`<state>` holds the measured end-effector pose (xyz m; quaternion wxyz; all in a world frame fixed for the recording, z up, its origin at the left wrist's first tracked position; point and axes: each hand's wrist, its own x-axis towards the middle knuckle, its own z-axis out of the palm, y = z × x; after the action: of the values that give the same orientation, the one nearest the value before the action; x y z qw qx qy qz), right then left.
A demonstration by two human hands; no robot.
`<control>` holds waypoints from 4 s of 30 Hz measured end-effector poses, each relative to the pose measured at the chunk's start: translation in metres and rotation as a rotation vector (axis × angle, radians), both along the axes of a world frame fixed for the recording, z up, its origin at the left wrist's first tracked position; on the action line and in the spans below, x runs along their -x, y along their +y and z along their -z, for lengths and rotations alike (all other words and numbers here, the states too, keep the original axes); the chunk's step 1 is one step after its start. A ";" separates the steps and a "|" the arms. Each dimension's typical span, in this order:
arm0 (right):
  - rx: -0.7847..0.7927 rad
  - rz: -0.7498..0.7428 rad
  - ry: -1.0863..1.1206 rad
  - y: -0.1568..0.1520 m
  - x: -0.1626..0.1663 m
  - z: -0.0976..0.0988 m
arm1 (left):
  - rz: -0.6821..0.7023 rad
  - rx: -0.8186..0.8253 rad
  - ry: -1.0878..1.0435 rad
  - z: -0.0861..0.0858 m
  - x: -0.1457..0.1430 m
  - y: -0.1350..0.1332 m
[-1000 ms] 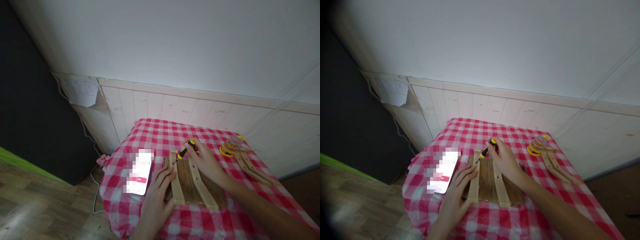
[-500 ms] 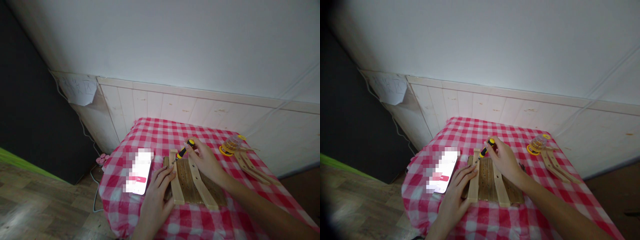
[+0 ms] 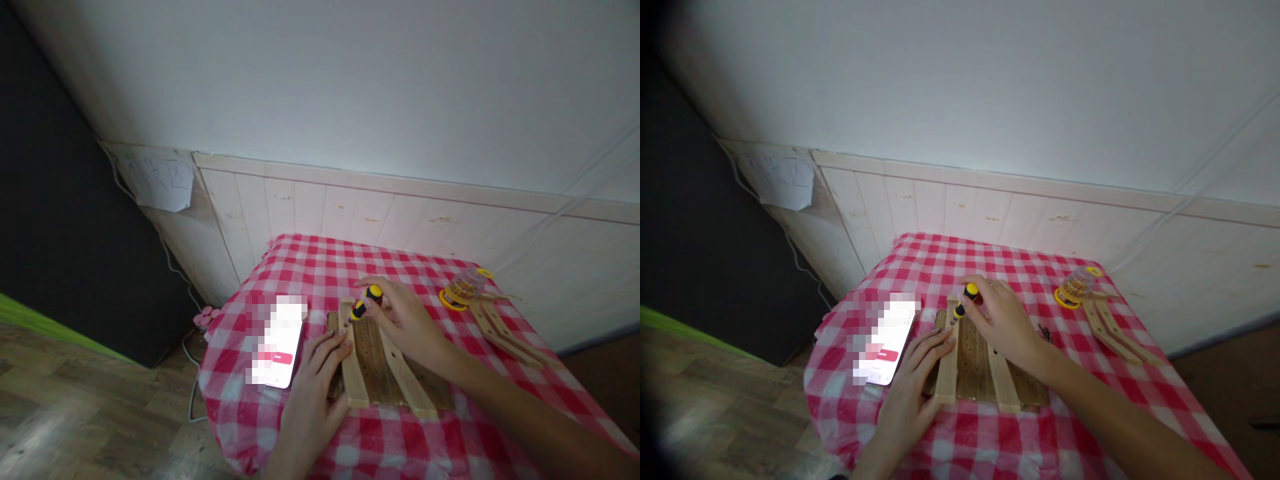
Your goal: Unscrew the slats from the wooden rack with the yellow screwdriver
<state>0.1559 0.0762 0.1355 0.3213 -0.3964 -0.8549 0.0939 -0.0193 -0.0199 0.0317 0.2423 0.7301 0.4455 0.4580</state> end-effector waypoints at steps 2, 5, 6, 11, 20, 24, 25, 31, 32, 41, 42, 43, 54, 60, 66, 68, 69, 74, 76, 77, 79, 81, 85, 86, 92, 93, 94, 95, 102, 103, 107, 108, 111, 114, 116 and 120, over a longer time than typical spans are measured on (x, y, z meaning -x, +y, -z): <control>-0.067 -0.034 -0.062 0.000 0.002 -0.003 | -0.003 -0.006 0.004 0.000 0.000 0.000; -0.079 -0.099 -0.132 0.001 0.008 -0.009 | -0.008 -0.019 0.008 0.001 0.000 0.000; -0.070 -0.119 -0.150 0.002 0.009 -0.011 | -0.007 -0.024 0.008 0.001 0.000 0.000; -0.064 -0.207 -0.114 0.006 0.012 -0.024 | 0.001 -0.028 0.003 0.000 0.000 0.000; -0.096 -0.154 -0.109 0.000 0.007 -0.031 | 0.002 -0.010 -0.008 0.001 0.000 0.000; -0.113 -0.153 -0.085 0.001 0.007 -0.028 | 0.003 -0.021 -0.002 0.001 0.000 0.000; -0.121 -0.146 -0.093 0.002 0.008 -0.027 | 0.003 -0.025 -0.002 0.001 0.000 0.000; -0.047 -0.163 -0.135 0.002 0.009 -0.030 | 0.009 -0.020 0.000 -0.001 0.000 0.000; -0.020 -0.176 -0.137 0.003 0.009 -0.031 | 0.008 -0.020 0.001 -0.001 0.000 0.000; 0.080 -0.322 -0.148 0.012 -0.003 -0.038 | 0.001 -0.020 -0.005 -0.001 0.000 0.000; 0.094 -0.319 -0.146 0.011 -0.003 -0.038 | 0.001 -0.017 -0.005 -0.001 0.000 0.000; 0.104 -0.303 -0.136 0.010 -0.002 -0.037 | 0.001 -0.014 -0.004 -0.002 0.000 0.000; 0.047 -0.183 -0.034 0.011 0.010 -0.021 | -0.004 -0.018 0.007 -0.001 0.000 0.000; 0.017 -0.221 -0.131 0.010 0.006 -0.028 | -0.016 0.011 0.060 -0.006 0.000 0.001; 0.097 -0.237 -0.085 0.007 0.004 -0.032 | -0.011 0.015 0.065 -0.007 -0.001 0.002; 0.134 -0.181 -0.046 0.005 0.007 -0.027 | -0.007 0.021 0.059 -0.007 -0.001 0.001; 0.143 -0.146 -0.033 0.003 0.009 -0.024 | -0.008 0.024 0.055 -0.008 -0.001 0.001; -0.004 -0.033 -0.133 0.001 0.017 -0.010 | -0.003 0.022 0.035 -0.009 -0.001 0.001; -0.114 -0.005 -0.233 0.002 0.018 -0.011 | 0.002 0.026 0.034 -0.009 -0.001 0.001; -0.160 0.011 -0.280 0.002 0.018 -0.013 | -0.001 0.028 0.034 -0.009 -0.001 0.001; -0.207 0.016 -0.338 0.004 0.018 -0.017 | -0.005 0.027 0.034 -0.009 -0.001 0.001; -0.209 -0.031 -0.333 0.007 0.017 -0.021 | -0.007 0.022 0.034 -0.008 -0.001 0.001; -0.137 -0.153 -0.243 0.010 0.012 -0.024 | 0.000 0.010 0.036 -0.006 -0.001 0.001; -0.103 -0.168 -0.212 0.010 0.011 -0.024 | 0.001 0.009 0.036 -0.006 -0.001 0.001; 0.104 -0.227 -0.015 0.001 0.007 -0.029 | -0.001 0.028 0.026 -0.007 -0.001 0.002; 0.124 -0.230 0.014 0.000 0.008 -0.029 | -0.002 0.029 0.024 -0.008 -0.001 0.002; 0.136 -0.223 0.039 -0.002 0.010 -0.028 | -0.001 0.028 0.023 -0.009 -0.001 0.002; 0.142 -0.208 0.061 -0.003 0.012 -0.026 | 0.000 0.027 0.022 -0.009 -0.001 0.002; 0.168 -0.072 0.114 0.001 0.024 -0.011 | 0.003 0.025 0.014 -0.007 -0.001 0.001; 0.173 -0.071 0.125 0.002 0.025 -0.010 | 0.004 0.024 0.014 -0.006 -0.001 0.001; 0.155 -0.121 0.104 0.005 0.024 -0.013 | 0.011 0.021 0.017 -0.005 0.000 0.000; 0.141 -0.122 0.058 0.006 0.022 -0.014 | 0.010 0.022 0.018 -0.006 0.000 0.001; 0.122 -0.128 -0.096 0.005 0.015 -0.021 | 0.008 0.024 0.014 -0.006 -0.001 0.001; 0.170 -0.175 -0.142 0.003 0.010 -0.026 | 0.015 0.024 0.010 -0.006 -0.001 0.002; 0.188 -0.204 -0.118 0.003 0.009 -0.027 | 0.015 0.019 0.004 -0.006 -0.001 0.002; 0.112 -0.151 -0.072 0.007 0.011 -0.023 | 0.014 0.023 0.005 -0.007 -0.001 0.002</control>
<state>0.1453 0.0835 0.1582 0.2596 -0.3512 -0.8868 0.1514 -0.0181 -0.0180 0.0386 0.2529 0.7315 0.4462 0.4492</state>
